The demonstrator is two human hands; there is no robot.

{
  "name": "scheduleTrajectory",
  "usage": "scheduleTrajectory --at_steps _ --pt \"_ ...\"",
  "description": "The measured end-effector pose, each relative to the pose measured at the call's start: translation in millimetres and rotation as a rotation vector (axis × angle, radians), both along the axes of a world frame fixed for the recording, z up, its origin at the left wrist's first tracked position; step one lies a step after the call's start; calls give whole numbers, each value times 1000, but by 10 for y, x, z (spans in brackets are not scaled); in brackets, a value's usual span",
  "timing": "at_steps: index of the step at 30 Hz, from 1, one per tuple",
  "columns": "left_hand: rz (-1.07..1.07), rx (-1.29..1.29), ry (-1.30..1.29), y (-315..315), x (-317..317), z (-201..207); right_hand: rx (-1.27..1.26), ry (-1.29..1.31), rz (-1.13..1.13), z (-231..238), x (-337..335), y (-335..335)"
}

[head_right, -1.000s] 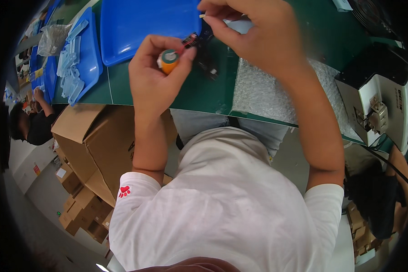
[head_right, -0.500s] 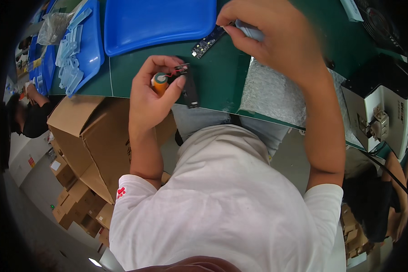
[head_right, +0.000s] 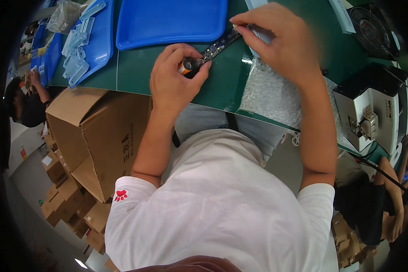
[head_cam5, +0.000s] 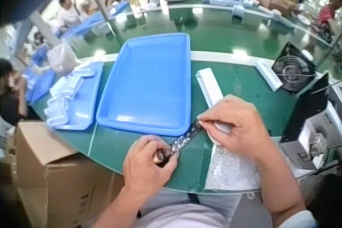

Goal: The person assembles a handheld electronic device, likely a portable fan, using a power screwdriver to secure screws into the casing. They insert a battery into the internal compartment, connect wires to the circuit board, and attach the fan head to the handle. The person places the assembled unit into a blue tray and repeats the process with another unit.

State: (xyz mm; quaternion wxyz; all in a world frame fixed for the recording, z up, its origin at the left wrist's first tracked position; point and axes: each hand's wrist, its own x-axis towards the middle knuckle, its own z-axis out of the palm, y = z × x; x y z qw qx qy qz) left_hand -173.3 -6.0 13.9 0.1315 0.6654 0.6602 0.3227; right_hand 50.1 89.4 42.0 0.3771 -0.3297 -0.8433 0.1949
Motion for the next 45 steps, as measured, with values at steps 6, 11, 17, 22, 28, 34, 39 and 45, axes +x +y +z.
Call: scheduleTrajectory --at_steps 6,11,17,22,28,34,39,45 --pt "-41 176 80 45 16 -40 -16 24 -15 -14 43 34" --pt "-53 40 -222 12 -74 30 -3 40 -26 -45 73 38" --pt "21 -67 -676 -171 -36 58 -221 139 13 -41 91 0" --pt "11 12 -685 -190 -12 25 -260 149 51 -37 112 -13" --pt "-260 -153 -269 -190 49 192 -135 118 -31 45 22 -10" --pt "-422 -198 19 -74 123 222 -66 125 -41 9 11 27" --pt "-239 -322 -372 37 0 229 -185 219 -23 -59 16 23" --pt "-86 28 -441 195 160 264 -130 261 -19 -23 -35 -19"
